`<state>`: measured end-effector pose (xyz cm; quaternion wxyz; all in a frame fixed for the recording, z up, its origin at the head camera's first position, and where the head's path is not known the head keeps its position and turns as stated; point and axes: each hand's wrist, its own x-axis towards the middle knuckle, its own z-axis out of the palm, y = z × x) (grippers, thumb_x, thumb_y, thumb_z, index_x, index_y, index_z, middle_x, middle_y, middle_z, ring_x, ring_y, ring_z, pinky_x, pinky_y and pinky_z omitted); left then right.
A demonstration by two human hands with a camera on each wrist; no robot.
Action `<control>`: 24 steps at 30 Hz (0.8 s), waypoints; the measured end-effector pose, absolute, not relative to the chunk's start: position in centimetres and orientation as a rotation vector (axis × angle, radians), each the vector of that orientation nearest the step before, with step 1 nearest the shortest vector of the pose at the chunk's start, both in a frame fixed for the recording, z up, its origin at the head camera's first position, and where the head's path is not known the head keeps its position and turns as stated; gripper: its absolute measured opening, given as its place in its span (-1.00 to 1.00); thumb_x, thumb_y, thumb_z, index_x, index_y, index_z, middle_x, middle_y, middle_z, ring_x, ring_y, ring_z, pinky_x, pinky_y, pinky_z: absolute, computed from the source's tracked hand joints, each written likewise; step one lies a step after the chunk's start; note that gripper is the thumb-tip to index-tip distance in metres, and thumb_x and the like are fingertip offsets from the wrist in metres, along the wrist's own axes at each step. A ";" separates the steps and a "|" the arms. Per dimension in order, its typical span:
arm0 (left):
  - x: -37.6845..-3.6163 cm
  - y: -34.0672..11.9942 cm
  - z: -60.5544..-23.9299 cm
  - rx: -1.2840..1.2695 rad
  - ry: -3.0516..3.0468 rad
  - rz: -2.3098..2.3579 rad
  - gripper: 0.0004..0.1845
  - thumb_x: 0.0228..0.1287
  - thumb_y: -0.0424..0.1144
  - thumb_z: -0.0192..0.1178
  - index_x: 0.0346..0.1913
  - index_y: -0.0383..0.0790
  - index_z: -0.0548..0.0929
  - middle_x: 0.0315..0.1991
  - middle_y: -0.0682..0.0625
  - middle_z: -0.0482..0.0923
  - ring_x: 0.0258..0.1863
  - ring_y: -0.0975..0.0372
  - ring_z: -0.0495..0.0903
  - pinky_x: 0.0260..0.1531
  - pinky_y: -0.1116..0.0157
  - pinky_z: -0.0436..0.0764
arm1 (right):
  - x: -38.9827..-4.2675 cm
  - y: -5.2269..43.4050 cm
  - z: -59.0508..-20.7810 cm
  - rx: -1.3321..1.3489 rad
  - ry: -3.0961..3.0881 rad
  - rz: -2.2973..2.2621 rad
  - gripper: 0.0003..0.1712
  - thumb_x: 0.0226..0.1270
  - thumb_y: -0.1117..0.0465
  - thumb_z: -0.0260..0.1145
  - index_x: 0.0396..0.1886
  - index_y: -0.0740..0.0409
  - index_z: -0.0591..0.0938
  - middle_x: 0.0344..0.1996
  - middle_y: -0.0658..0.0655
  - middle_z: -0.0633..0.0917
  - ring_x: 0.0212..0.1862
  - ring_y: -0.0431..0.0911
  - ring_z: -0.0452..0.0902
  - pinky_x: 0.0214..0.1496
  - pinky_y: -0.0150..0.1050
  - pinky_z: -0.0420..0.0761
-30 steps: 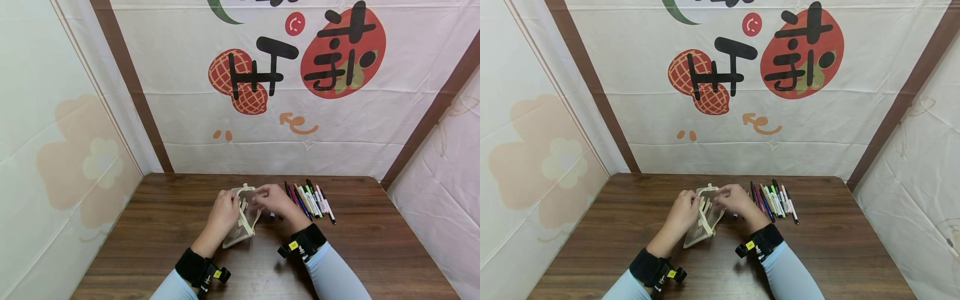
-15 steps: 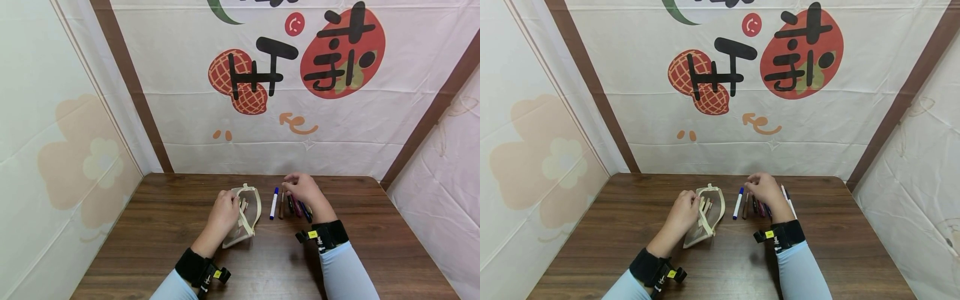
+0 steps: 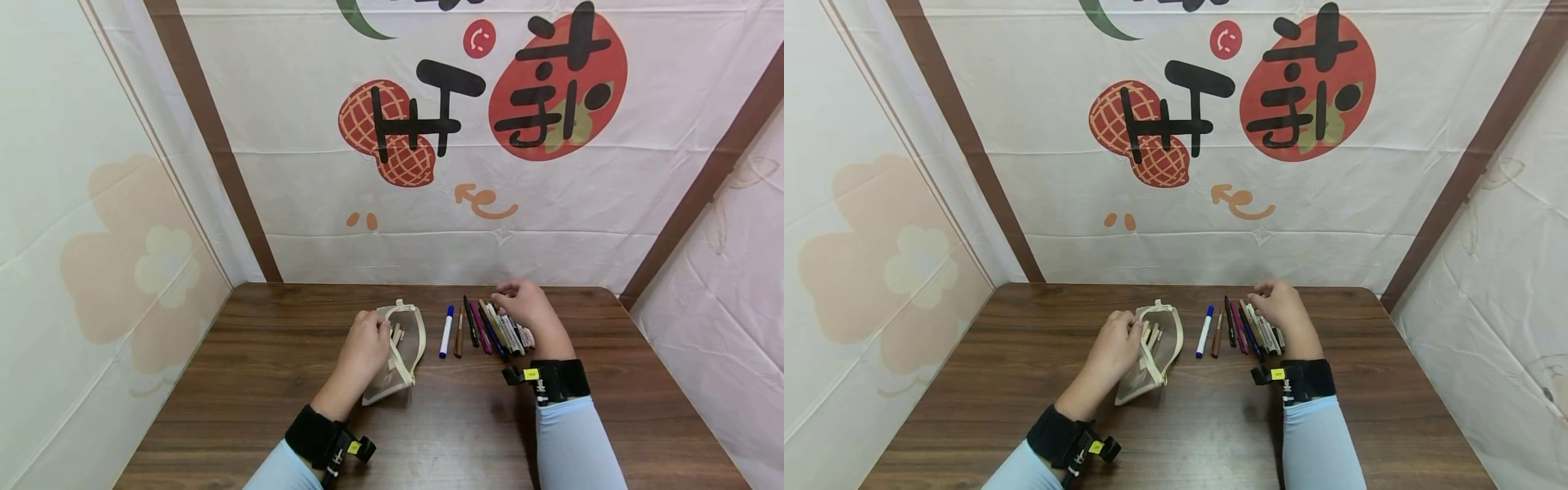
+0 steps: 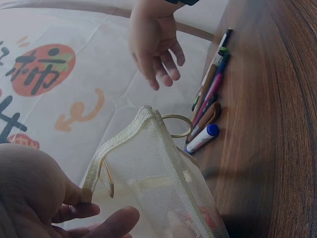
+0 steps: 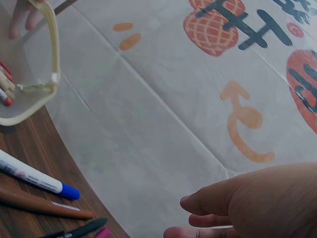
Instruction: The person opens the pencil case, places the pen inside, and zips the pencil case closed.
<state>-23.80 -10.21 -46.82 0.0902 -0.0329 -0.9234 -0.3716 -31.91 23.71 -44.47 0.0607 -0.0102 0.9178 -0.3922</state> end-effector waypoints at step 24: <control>-24.0 -10.2 -47.0 -0.100 -2.752 -1.103 -0.77 0.63 -0.22 0.05 -0.20 -0.25 0.62 -0.09 -0.17 0.52 -0.26 0.11 0.55 -0.22 0.15 0.60 | -31.8 28.5 -46.9 0.284 2.848 -0.761 -0.47 0.48 0.05 0.33 0.20 0.41 0.66 0.20 0.48 0.67 0.17 0.34 0.64 0.17 0.24 0.65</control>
